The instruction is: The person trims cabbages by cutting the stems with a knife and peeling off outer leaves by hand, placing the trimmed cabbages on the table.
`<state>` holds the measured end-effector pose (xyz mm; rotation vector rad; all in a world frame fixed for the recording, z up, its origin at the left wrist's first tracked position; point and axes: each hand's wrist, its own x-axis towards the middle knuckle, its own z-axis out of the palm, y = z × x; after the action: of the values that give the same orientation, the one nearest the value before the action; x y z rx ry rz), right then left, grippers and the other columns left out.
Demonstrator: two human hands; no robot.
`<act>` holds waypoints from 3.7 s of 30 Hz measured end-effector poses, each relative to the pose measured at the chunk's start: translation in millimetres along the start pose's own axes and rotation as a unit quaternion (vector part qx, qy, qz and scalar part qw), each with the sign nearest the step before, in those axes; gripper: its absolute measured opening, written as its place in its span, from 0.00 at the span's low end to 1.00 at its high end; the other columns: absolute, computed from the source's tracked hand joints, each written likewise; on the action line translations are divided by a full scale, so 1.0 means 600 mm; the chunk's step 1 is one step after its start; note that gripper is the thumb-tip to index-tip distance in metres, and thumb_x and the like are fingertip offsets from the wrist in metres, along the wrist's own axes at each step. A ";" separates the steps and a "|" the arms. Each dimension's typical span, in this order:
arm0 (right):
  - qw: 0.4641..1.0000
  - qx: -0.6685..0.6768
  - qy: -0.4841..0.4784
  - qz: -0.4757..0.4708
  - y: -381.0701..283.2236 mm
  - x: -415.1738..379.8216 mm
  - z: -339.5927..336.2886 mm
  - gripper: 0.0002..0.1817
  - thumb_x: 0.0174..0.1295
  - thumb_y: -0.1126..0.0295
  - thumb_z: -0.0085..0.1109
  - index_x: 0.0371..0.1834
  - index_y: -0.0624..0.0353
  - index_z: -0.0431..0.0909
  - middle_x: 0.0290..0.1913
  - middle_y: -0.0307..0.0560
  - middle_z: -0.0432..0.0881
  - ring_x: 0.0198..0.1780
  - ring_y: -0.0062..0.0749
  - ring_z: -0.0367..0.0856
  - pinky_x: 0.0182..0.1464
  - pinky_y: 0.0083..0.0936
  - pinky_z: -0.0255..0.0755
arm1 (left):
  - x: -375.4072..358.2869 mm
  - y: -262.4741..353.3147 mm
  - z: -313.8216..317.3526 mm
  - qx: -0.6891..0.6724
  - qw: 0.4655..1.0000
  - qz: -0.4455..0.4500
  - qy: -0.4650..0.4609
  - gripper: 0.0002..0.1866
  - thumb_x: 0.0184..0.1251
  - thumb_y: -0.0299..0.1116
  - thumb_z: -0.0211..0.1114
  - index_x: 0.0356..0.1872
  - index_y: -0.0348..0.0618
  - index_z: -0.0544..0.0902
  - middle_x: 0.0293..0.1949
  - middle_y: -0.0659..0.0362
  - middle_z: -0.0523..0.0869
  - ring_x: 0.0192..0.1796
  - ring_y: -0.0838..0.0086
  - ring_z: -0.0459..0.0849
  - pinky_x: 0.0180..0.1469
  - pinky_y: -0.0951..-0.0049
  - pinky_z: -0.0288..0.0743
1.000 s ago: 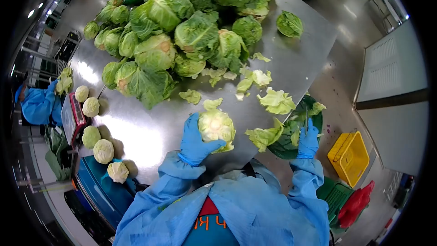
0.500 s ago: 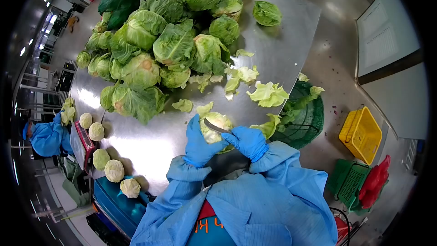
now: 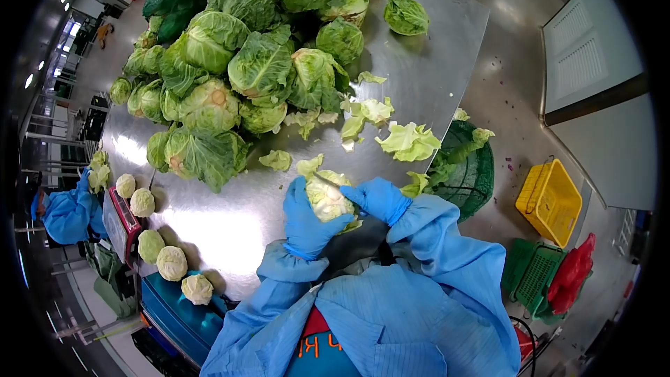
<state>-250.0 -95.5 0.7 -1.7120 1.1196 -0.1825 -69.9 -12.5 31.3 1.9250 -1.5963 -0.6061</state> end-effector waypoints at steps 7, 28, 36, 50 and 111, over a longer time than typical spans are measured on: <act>0.974 -0.114 0.194 -0.027 0.022 0.002 0.039 0.32 0.68 0.40 0.45 0.22 0.57 0.82 0.22 0.55 0.79 0.26 0.52 0.80 0.33 0.42 0.73 | -0.005 0.009 0.014 -0.010 0.999 -0.003 0.035 0.61 0.32 0.48 0.84 0.68 0.32 0.57 0.63 0.39 0.64 0.62 0.46 0.67 0.65 0.53 0.64; 0.977 0.009 0.197 0.074 0.081 0.049 -0.015 0.19 0.51 0.62 0.63 0.46 0.58 0.83 0.38 0.54 0.85 0.41 0.47 0.84 0.45 0.34 0.77 | -0.056 -0.082 -0.043 -0.094 0.980 0.173 -0.041 0.55 0.35 0.48 0.84 0.68 0.41 0.63 0.66 0.42 0.64 0.67 0.43 0.64 0.69 0.50 0.59; 0.880 -0.270 0.382 0.079 0.136 -0.084 -0.158 0.27 0.58 0.65 0.62 0.63 0.54 0.73 0.50 0.53 0.79 0.46 0.45 0.80 0.49 0.33 0.75 | -0.027 -0.161 -0.061 -0.377 0.915 0.035 -0.140 0.66 0.34 0.47 0.85 0.74 0.37 0.52 0.71 0.46 0.59 0.73 0.56 0.59 0.74 0.58 0.53; 0.973 0.155 0.170 -0.035 -0.065 0.013 0.058 0.25 0.62 0.52 0.65 0.50 0.62 0.79 0.36 0.49 0.84 0.35 0.31 0.81 0.41 0.28 0.76 | 0.006 -0.044 -0.046 -0.033 0.999 0.011 0.024 0.56 0.37 0.53 0.81 0.66 0.34 0.61 0.64 0.39 0.65 0.65 0.46 0.65 0.67 0.52 0.60; 0.885 -0.170 0.424 -0.089 0.000 0.031 -0.058 0.26 0.59 0.65 0.65 0.62 0.53 0.72 0.45 0.48 0.79 0.46 0.41 0.80 0.48 0.32 0.73 | -0.076 -0.169 -0.097 -0.344 0.935 -0.072 -0.050 0.44 0.45 0.29 0.79 0.66 0.39 0.66 0.60 0.53 0.77 0.63 0.66 0.76 0.66 0.65 0.68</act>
<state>-260.2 -132.6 9.5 -2.1141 1.6884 -0.9761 33.5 53.5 5.8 1.4912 -1.0852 -1.1616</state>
